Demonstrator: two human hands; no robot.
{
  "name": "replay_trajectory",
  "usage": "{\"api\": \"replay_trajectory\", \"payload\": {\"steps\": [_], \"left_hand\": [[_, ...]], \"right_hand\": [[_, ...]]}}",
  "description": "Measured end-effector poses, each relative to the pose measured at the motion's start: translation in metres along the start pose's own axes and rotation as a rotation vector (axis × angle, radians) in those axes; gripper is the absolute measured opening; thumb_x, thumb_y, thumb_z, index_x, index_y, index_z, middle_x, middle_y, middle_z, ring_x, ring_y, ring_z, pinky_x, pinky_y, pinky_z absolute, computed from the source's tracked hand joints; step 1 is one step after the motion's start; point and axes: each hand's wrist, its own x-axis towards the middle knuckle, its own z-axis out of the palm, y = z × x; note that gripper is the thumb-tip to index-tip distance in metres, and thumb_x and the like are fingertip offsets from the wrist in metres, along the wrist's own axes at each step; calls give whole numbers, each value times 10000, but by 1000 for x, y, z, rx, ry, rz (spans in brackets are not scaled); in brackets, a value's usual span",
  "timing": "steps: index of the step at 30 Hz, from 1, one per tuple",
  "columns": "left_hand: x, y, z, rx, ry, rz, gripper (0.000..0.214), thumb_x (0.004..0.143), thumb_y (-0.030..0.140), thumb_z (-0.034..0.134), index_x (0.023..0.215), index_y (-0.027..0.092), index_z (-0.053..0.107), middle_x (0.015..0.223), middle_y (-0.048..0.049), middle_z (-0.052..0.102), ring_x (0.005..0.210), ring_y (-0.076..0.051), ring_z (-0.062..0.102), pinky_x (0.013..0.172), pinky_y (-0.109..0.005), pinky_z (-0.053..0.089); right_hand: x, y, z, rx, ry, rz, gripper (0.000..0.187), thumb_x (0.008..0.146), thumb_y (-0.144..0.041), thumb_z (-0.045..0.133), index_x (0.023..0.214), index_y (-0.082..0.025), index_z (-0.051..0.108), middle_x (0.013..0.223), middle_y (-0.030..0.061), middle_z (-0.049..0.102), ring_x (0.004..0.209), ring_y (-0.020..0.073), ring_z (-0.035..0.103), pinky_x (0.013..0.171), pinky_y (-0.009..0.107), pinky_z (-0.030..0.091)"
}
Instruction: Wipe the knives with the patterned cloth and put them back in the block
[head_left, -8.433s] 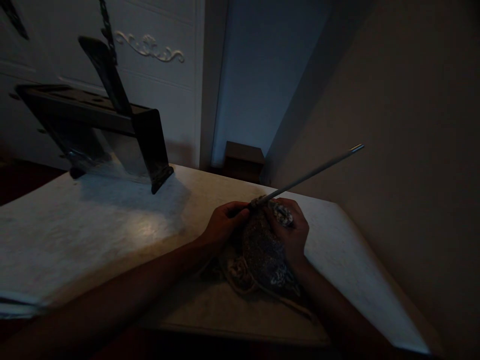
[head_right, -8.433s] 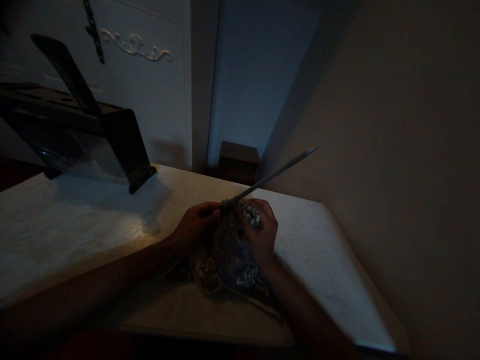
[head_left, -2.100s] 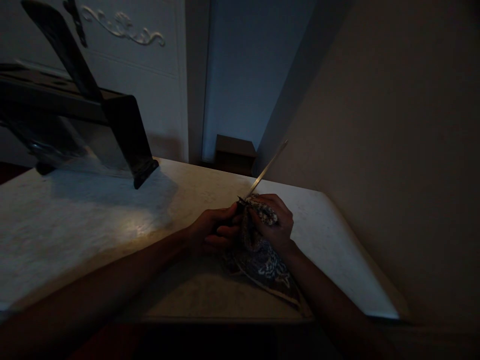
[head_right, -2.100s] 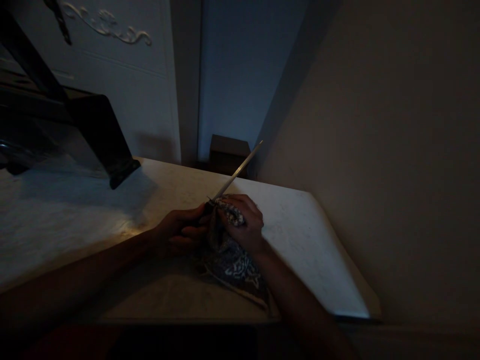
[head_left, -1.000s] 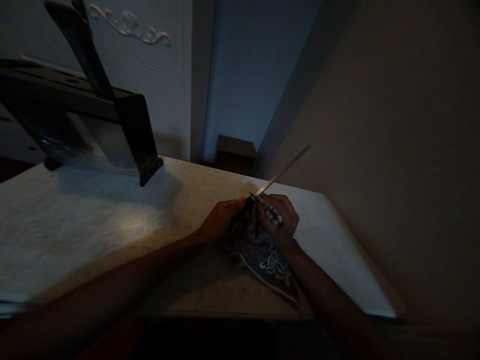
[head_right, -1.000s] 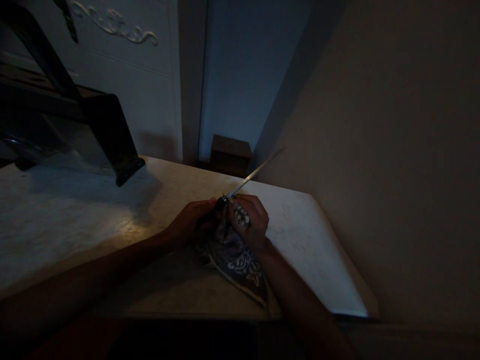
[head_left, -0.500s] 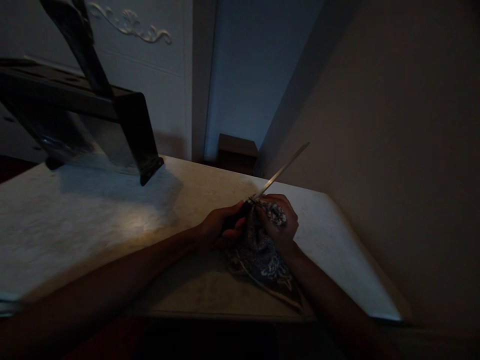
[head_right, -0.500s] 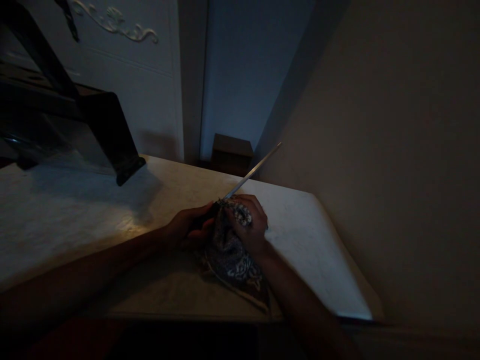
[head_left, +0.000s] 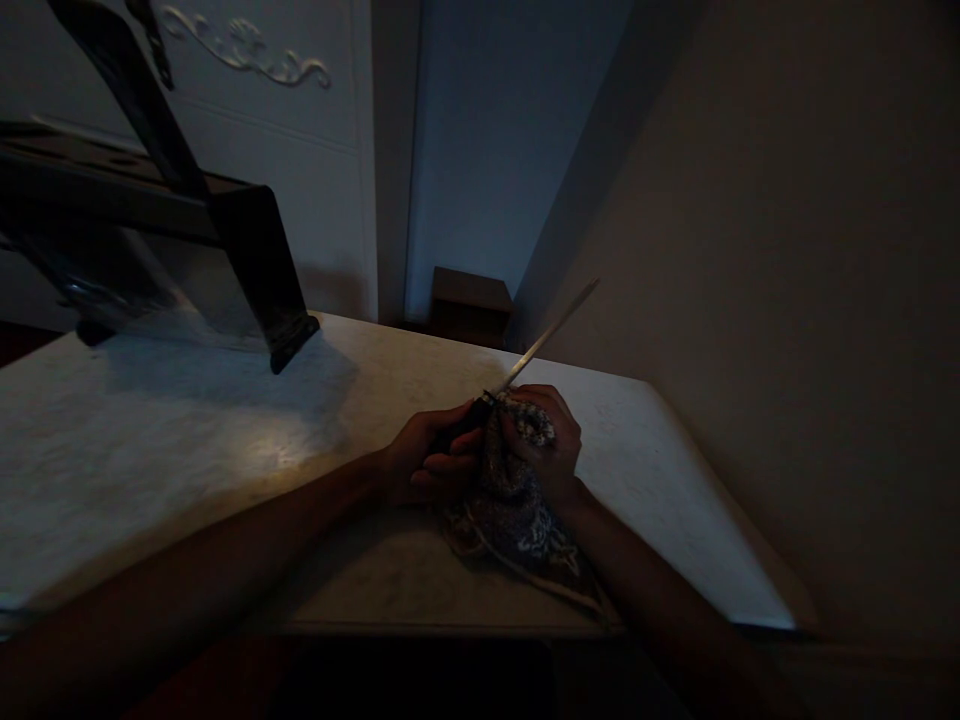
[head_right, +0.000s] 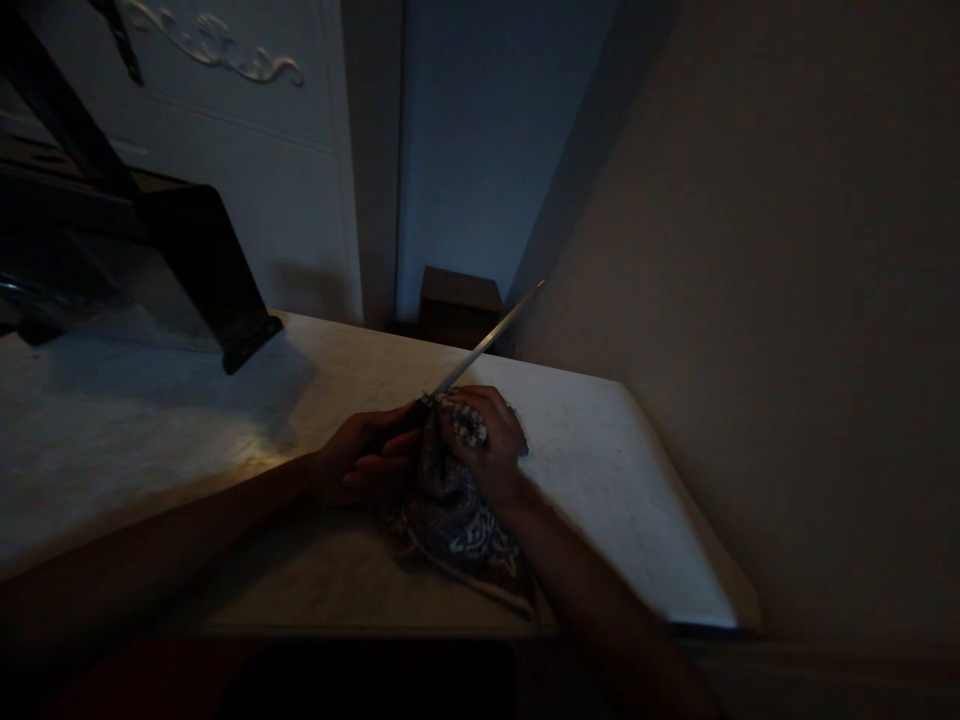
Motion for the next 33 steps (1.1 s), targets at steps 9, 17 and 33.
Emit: {"api": "replay_trajectory", "payload": {"steps": [9,17,33], "left_hand": [[-3,4,-4,-42,3,-75,507,968,469,255,575,182,399,346,66,221,248,-55,75,227,-143,177],[6,-1,-5,142,124,-8,502,941,568,257,658,186,417,371,61,312,254,-60,151,234,-144,163],[8,-6,10,1523,773,374,378,947,460,261,819,194,497,790,-61,621,734,-202,584,671,-319,417]], "right_hand": [[0,5,2,20,-42,28,178,837,-279,674,1011,-261,640,987,28,658,913,190,628,801,355,530],[-2,6,3,-19,36,45,137,823,-266,688,955,-250,655,936,25,660,861,191,631,766,348,529],[-1,6,-3,-138,-2,-71,201,841,-228,679,1035,-257,641,984,31,654,909,192,629,788,347,531]]}}
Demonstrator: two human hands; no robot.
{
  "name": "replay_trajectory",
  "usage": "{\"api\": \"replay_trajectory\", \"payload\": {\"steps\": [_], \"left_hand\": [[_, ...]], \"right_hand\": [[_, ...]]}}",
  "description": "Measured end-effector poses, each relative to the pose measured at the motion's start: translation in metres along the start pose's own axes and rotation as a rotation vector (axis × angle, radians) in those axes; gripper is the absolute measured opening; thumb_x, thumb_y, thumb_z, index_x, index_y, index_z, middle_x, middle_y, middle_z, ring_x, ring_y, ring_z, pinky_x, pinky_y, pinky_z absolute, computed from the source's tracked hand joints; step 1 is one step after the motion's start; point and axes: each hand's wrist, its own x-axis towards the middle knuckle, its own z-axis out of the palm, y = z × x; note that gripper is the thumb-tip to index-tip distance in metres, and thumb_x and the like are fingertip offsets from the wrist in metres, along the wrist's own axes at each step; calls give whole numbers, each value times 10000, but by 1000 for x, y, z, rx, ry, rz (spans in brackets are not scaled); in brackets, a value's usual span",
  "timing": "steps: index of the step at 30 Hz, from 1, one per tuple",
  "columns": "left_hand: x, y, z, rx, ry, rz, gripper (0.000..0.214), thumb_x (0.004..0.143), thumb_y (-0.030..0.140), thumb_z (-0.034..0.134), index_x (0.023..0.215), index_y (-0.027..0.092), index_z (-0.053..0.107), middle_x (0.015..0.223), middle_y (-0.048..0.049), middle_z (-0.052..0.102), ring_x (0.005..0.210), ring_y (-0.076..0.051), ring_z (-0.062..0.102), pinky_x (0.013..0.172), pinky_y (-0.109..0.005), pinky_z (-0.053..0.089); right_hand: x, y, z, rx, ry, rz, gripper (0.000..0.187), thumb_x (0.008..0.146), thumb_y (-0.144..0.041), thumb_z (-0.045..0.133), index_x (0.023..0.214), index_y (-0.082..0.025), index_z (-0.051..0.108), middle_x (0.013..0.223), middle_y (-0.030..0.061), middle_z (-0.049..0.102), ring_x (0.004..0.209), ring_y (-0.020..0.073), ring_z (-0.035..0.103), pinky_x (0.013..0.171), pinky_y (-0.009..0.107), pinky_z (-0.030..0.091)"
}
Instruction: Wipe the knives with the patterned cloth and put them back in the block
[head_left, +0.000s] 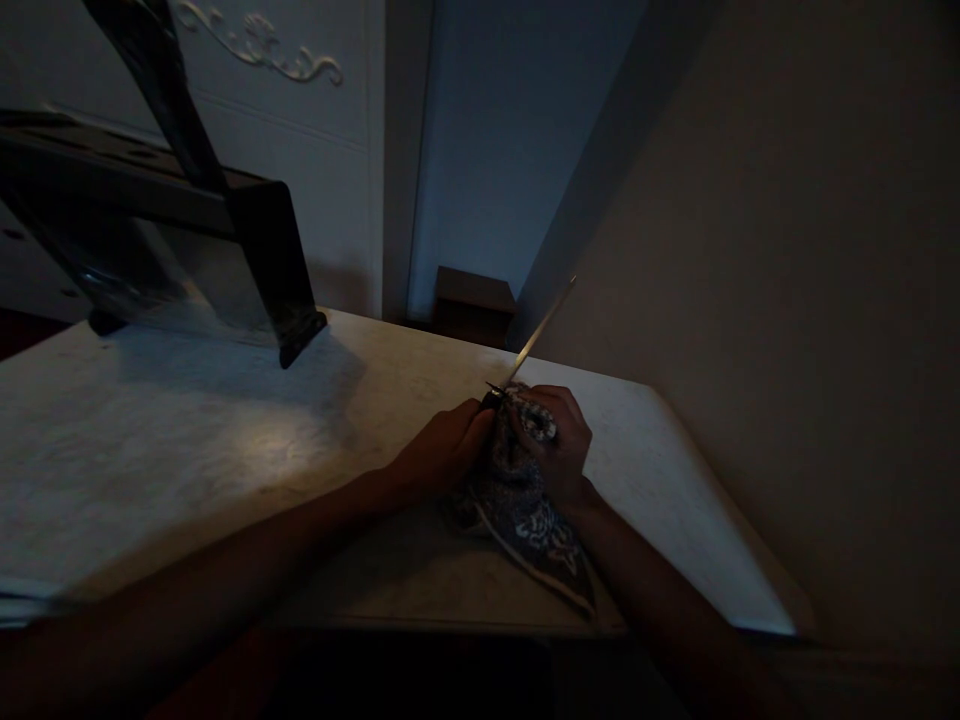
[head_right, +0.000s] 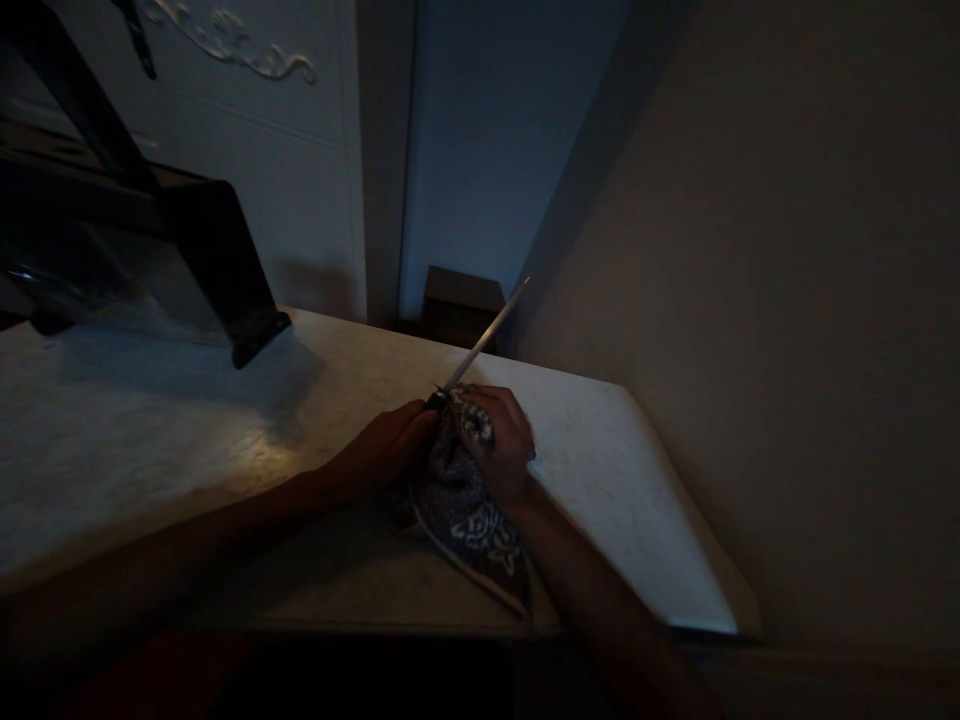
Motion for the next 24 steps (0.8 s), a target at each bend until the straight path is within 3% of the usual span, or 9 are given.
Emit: {"api": "replay_trajectory", "payload": {"steps": [6,24], "left_hand": [[-7,8,2,261,-41,-80,313,978,396,239,1003,179,463,836,-104,663,772,-255,643,662,-336,413],[-9,5,4,315,-4,-54,270,980,378,301,1055,174,460,926,-132,691,819,-268,668,679,-334,443]], "right_hand": [[-1,4,1,-27,-10,-3,183,843,-263,678,1022,-252,643,967,37,655,897,203,637,778,361,539],[-3,5,0,-19,-20,1,205,843,-250,665,1048,-248,672,990,53,676,909,215,647,796,385,546]]}}
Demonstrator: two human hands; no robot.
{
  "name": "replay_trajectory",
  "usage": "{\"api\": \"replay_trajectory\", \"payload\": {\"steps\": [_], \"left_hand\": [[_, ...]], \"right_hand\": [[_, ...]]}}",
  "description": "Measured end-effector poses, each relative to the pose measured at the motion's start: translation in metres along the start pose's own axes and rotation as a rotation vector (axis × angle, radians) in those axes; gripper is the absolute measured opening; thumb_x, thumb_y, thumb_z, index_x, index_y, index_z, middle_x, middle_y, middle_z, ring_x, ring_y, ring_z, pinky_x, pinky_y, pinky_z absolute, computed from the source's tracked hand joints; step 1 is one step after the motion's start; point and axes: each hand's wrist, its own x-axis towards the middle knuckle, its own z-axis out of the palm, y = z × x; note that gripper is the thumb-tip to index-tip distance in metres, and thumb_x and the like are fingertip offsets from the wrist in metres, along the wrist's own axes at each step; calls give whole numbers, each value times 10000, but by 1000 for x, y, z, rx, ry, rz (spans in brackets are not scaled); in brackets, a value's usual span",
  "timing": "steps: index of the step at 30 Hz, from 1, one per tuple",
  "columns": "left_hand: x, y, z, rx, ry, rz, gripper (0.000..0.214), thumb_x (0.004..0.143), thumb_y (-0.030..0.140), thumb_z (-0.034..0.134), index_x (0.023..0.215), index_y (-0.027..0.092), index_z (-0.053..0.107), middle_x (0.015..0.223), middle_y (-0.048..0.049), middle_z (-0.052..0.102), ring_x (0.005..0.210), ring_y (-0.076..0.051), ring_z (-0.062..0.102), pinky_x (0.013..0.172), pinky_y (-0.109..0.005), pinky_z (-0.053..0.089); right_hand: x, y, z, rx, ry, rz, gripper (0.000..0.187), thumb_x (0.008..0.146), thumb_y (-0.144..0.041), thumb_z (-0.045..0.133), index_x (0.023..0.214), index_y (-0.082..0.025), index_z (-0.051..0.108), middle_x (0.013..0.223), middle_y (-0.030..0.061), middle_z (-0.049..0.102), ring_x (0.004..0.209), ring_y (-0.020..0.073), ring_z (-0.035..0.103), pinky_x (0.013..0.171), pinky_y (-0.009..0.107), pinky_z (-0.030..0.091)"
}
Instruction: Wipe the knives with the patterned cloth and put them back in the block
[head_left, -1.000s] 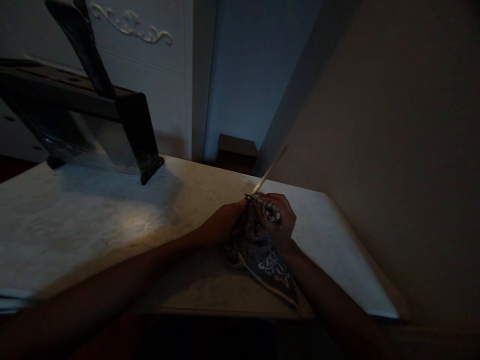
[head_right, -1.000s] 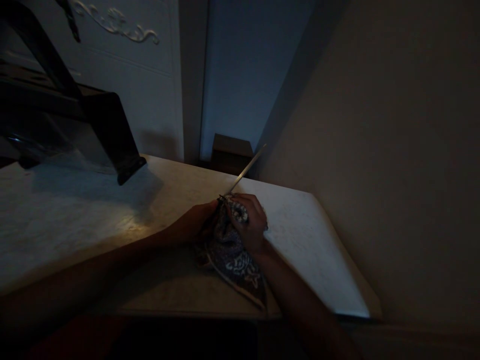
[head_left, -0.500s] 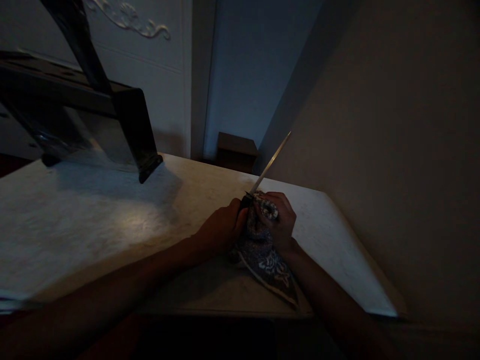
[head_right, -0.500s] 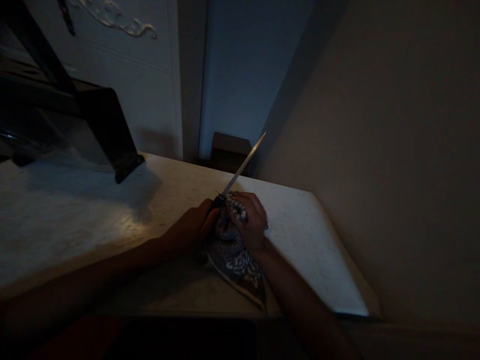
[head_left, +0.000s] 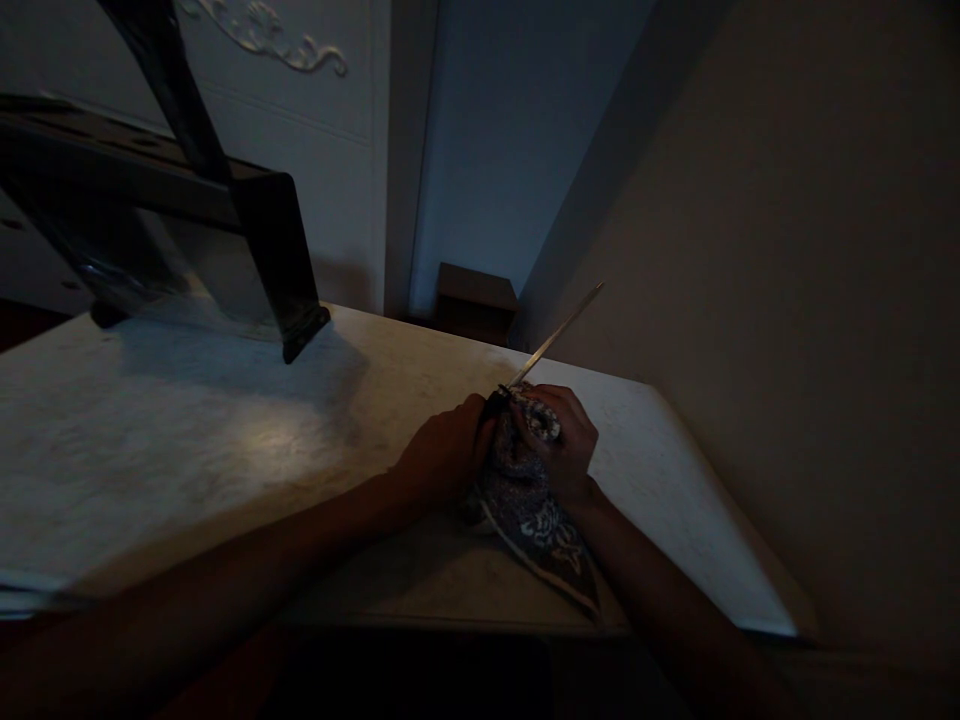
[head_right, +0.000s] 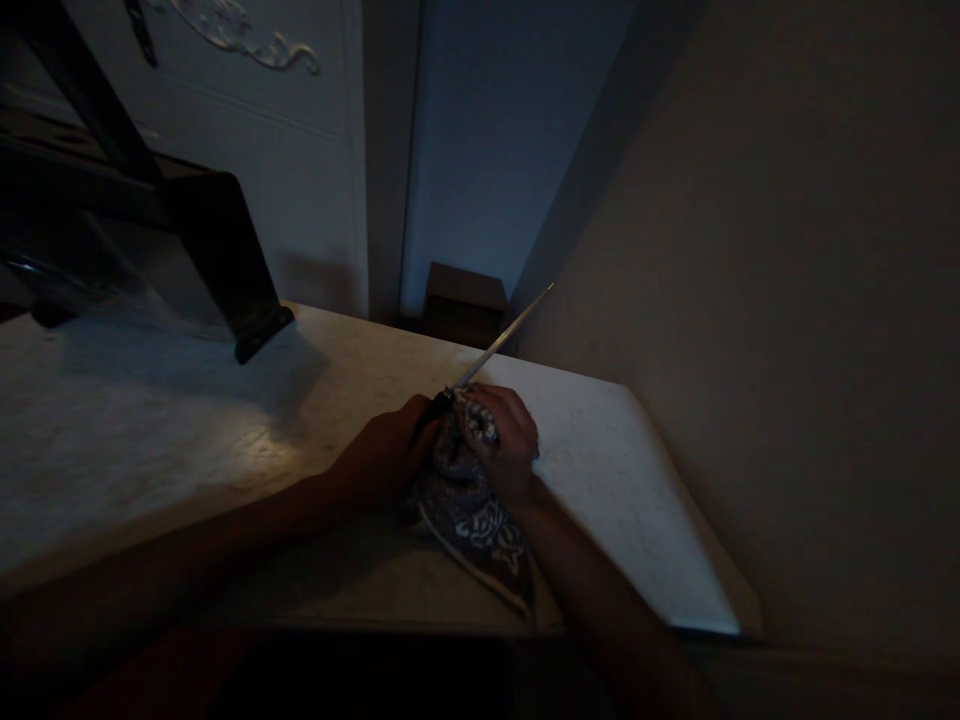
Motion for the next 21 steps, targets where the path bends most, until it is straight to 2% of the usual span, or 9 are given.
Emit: {"api": "replay_trajectory", "payload": {"steps": [15,21], "left_hand": [[0,4,-8,188,5,-65,214,957,317,372,1064,179,496,931,-119,693,841,-272,670,683,-333,438],[1,4,-6,261,19,-68,270,974,334,320,1107,181,499,974,-127,683,847,-281,677,703,-358,449]], "right_hand": [[1,-6,-1,0,14,-57,257,848,-237,667,1102,-272,652,1014,43,682,919,215,648,805,390,542],[1,-6,1,-51,39,-58,222,846,-247,666,1065,-270,650,971,37,676,898,219,644,789,396,539]]}}
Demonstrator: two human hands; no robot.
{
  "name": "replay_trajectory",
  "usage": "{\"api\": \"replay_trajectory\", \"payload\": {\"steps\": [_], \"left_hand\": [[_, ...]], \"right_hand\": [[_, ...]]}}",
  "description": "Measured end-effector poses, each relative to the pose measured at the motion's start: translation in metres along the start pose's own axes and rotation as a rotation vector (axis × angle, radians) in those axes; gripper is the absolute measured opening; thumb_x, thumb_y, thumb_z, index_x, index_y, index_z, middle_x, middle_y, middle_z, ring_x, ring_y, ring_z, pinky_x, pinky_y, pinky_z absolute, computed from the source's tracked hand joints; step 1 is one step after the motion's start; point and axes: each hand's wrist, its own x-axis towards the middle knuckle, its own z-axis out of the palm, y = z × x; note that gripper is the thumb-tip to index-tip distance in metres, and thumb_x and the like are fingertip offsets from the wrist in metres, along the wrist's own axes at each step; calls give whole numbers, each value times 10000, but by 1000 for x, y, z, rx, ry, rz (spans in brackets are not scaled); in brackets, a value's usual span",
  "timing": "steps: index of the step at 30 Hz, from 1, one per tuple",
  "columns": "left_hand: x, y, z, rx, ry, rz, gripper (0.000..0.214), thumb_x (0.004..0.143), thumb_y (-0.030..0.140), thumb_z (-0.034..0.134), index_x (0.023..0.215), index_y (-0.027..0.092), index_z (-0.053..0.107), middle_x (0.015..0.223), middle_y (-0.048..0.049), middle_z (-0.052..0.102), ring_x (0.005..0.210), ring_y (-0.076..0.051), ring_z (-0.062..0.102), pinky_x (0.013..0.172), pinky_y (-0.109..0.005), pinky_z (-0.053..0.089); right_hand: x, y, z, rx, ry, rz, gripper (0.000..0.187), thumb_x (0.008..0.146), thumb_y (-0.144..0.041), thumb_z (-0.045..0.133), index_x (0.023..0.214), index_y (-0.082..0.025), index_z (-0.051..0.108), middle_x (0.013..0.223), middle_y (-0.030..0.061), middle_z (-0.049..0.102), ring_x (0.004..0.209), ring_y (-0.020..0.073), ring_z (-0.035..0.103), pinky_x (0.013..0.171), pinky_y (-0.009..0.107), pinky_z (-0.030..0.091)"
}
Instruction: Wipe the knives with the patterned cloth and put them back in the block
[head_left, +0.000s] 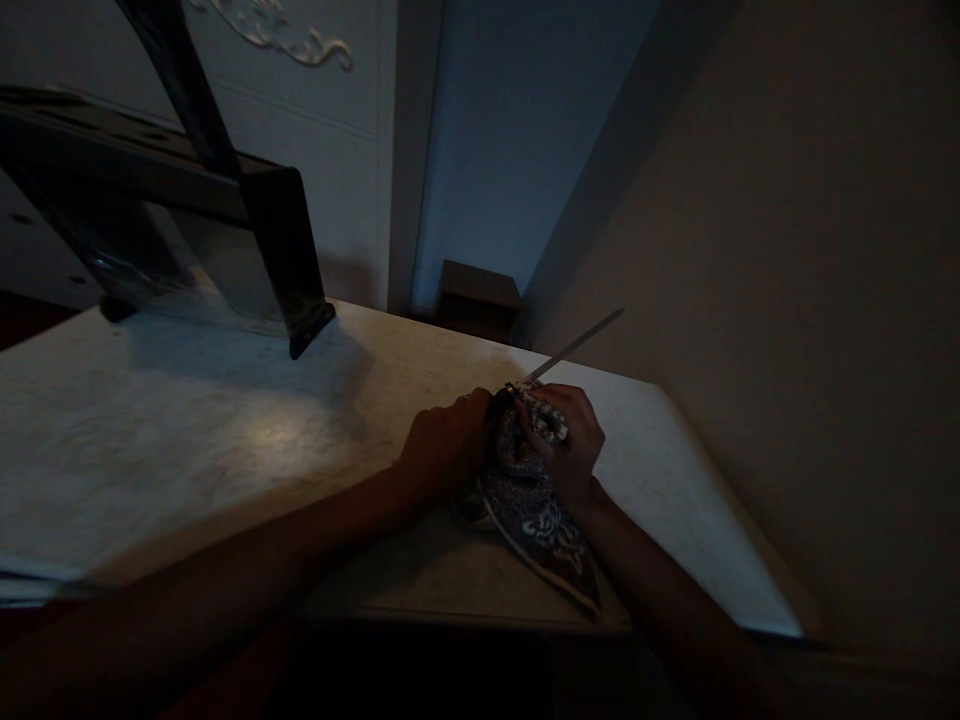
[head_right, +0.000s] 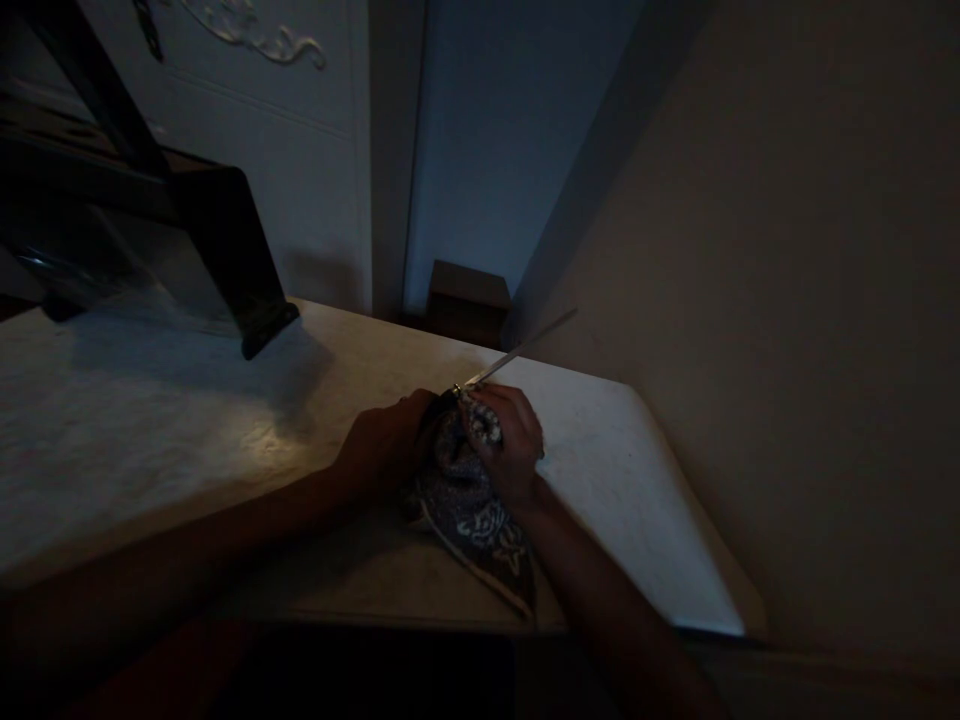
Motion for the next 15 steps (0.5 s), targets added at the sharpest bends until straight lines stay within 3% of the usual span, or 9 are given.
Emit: {"api": "replay_trajectory", "payload": {"steps": [4,8,12,15], "left_hand": [[0,0,1,-83,18,-11,342,969,419,331,1120,175,517,968,-131,690,844,-293,671,718,-374,451],[2,-4,3,-407,111,-2,330,934,470,414,1029,190,560,928,-86,688,856,-243,647,737,-328,449],[7,-6,4,-819,177,-11,341,891,506,476,875,181,579,823,-27,625,784,-183,581,682,-280,435],[11,-5,3,-1086,131,-49,340,865,511,507,809,179,551,717,19,531,680,-135,507,602,-239,400]], "right_hand": [[2,-1,1,-8,29,7,207,836,-242,676,1040,-259,642,948,40,671,871,211,643,766,385,545],[6,-7,0,1,81,72,134,838,-264,676,965,-246,641,919,45,659,853,207,637,767,386,545],[8,-6,3,100,107,311,150,845,-349,662,930,-227,636,910,34,650,867,194,625,797,359,526],[6,0,7,242,60,562,243,852,-427,639,998,-232,636,890,10,674,813,177,631,759,327,520]]}}
